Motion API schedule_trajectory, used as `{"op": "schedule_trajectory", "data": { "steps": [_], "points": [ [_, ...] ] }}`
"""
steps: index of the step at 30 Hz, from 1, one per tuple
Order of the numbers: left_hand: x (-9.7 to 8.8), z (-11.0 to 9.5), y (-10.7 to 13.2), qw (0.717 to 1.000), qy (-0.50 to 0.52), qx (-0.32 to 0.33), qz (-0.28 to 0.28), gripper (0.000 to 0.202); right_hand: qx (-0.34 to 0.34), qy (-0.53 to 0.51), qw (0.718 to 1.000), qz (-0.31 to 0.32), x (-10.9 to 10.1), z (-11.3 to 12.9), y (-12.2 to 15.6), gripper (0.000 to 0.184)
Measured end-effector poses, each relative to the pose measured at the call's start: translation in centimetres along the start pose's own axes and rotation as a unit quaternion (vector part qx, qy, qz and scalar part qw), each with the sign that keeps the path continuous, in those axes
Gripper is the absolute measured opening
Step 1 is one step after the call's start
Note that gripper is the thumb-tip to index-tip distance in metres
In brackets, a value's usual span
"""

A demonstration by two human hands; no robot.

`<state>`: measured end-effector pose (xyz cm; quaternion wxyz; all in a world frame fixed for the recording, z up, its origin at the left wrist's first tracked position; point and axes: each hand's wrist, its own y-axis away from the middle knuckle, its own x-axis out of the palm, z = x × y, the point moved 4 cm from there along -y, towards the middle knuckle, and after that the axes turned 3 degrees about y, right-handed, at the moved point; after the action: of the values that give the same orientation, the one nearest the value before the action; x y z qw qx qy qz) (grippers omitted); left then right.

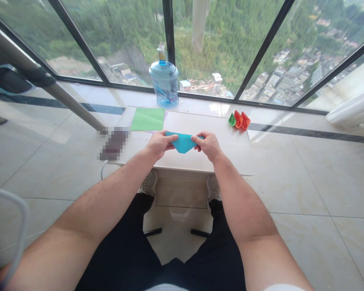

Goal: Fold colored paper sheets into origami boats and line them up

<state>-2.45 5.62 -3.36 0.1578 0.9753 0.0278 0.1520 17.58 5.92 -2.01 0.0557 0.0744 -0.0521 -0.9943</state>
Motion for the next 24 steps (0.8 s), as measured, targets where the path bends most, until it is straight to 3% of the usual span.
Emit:
{"op": "schedule_trajectory", "data": {
  "steps": [3,5,9,13,19,24],
  "points": [
    [-0.4,-0.4,0.0,0.998,-0.060,-0.010,0.015,0.030,0.012,0.029,0.999,-0.019,-0.3,-0.1,0.0,0.040],
    [-0.8,-0.7,-0.1,0.986,-0.164,-0.007,0.030,0.023,0.024,0.066,0.997,-0.016,-0.5,-0.4,-0.1,0.034],
    [-1.1,-1.3,-0.4,0.922,-0.376,0.058,0.073,0.013,0.042,0.149,0.987,0.034,-0.2,-1.3,-0.3,0.025],
    [-0.5,-1.0,-0.5,0.883,-0.442,0.102,0.124,0.014,0.040,0.167,0.983,0.063,0.3,-1.7,-0.4,0.025],
    [0.2,-0.7,-0.5,0.844,-0.504,0.130,0.128,0.017,-0.014,0.242,0.964,0.111,1.0,-1.1,-0.5,0.024],
    [0.4,-0.3,-0.6,0.760,-0.615,0.185,0.098,0.017,-0.011,0.375,0.923,0.090,1.4,-1.3,-1.2,0.015]
  ]
}}
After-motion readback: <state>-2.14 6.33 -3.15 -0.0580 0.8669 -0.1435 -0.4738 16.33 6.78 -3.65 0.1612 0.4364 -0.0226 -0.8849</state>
